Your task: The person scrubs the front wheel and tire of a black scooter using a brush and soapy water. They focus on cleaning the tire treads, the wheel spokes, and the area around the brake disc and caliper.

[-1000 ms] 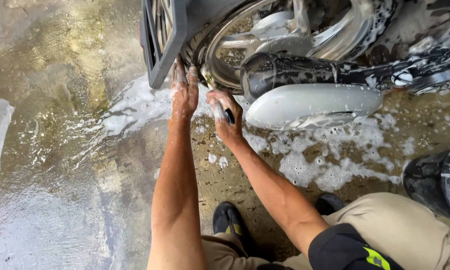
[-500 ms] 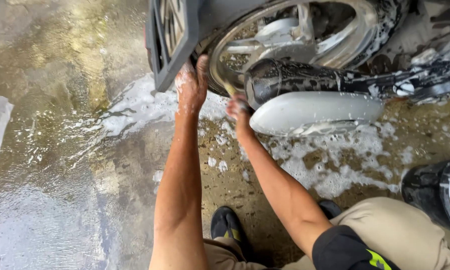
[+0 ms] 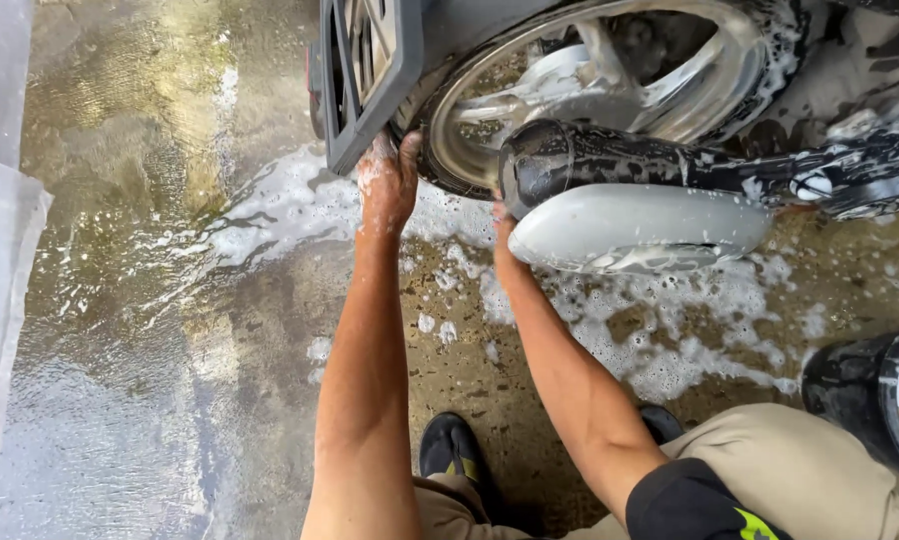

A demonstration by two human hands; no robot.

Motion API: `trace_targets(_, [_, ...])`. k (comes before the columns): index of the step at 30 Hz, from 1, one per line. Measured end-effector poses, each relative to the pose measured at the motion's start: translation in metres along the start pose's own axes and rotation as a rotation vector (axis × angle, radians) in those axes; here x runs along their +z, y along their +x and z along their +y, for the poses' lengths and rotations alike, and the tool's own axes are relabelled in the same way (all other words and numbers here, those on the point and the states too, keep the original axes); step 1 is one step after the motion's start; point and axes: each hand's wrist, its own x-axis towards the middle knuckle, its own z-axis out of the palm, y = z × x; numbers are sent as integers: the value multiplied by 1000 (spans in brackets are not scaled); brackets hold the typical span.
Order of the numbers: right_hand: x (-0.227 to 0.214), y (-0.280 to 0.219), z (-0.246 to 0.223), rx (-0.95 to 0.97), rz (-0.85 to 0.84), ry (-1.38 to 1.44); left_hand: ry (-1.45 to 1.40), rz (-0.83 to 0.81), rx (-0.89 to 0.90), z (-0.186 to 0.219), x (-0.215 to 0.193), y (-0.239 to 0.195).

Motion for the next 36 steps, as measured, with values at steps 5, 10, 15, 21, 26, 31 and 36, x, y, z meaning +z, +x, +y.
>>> trace_targets(5, [55,-57,-45,-603,-164,243,64,-24,105,-34,16,-5])
trace_targets(10, [32,-14,4,-553,-123,67,-126,-254,-288,36,-16,16])
trace_targets(15, [56,-86,-48,-852,-192,212,-220,-209,-210,30,5,18])
trace_targets(21, [41,-26,-24,-277,-65,68,-381,-125,25,34,3,31])
trace_targets(26, [53,-89,-51,-637,-285,212,-146,-11,29,64,-22,20])
trace_targets(31, [47,-58,-27,-463,-110,161,-101,-37,53,41,-17,21])
trace_targets(36, [60,-116,-61,-604,-173,231,-135,-98,74,4,-4,12])
